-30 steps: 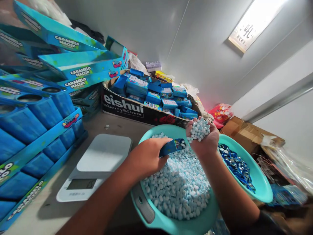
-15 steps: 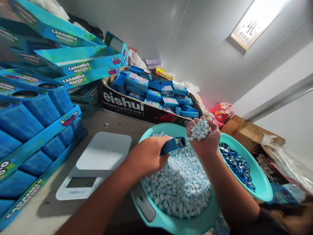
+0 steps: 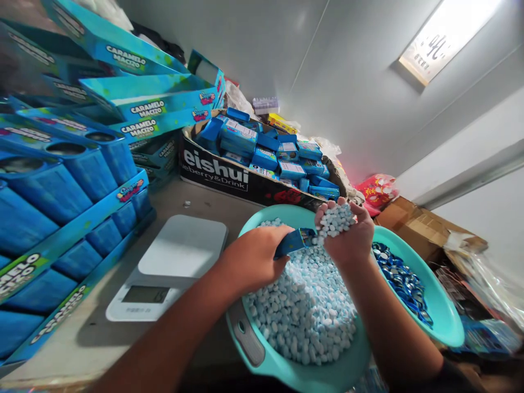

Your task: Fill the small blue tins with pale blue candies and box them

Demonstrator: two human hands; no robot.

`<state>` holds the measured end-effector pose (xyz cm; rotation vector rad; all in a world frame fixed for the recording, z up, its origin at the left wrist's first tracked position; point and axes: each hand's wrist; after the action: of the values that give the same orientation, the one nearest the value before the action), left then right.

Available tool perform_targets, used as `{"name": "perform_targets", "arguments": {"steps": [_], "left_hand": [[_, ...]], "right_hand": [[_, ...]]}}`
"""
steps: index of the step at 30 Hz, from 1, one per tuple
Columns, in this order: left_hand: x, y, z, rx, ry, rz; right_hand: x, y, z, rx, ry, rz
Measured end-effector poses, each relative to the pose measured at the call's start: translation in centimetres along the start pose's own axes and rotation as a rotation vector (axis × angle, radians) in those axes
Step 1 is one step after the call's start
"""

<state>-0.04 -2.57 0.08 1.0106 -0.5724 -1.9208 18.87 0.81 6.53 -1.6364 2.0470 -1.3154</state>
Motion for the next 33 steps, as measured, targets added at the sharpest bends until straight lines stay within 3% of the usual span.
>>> {"name": "perform_targets", "arguments": {"steps": [12, 27, 33], "left_hand": [[0.04, -0.06, -0.01, -0.023, -0.005, -0.01], [-0.05, 0.18, 0.28, -0.026, -0.048, -0.01], [-0.1, 0.18, 0.17, -0.04, -0.051, 0.004]], "right_hand": [[0.2, 0.66, 0.18, 0.019, -0.065, 0.047], [0.61, 0.84, -0.02, 0.082, -0.019, 0.122], [0.81, 0.96, 0.08, 0.108, -0.094, 0.122]]}}
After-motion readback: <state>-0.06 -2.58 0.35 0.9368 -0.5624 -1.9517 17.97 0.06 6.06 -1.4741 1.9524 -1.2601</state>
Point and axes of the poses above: each hand's wrist, its own x-axis away from the middle knuckle, its own z-axis out of the back of the hand, y = z × x, and after that the axes turned 12 degrees about y, right-handed
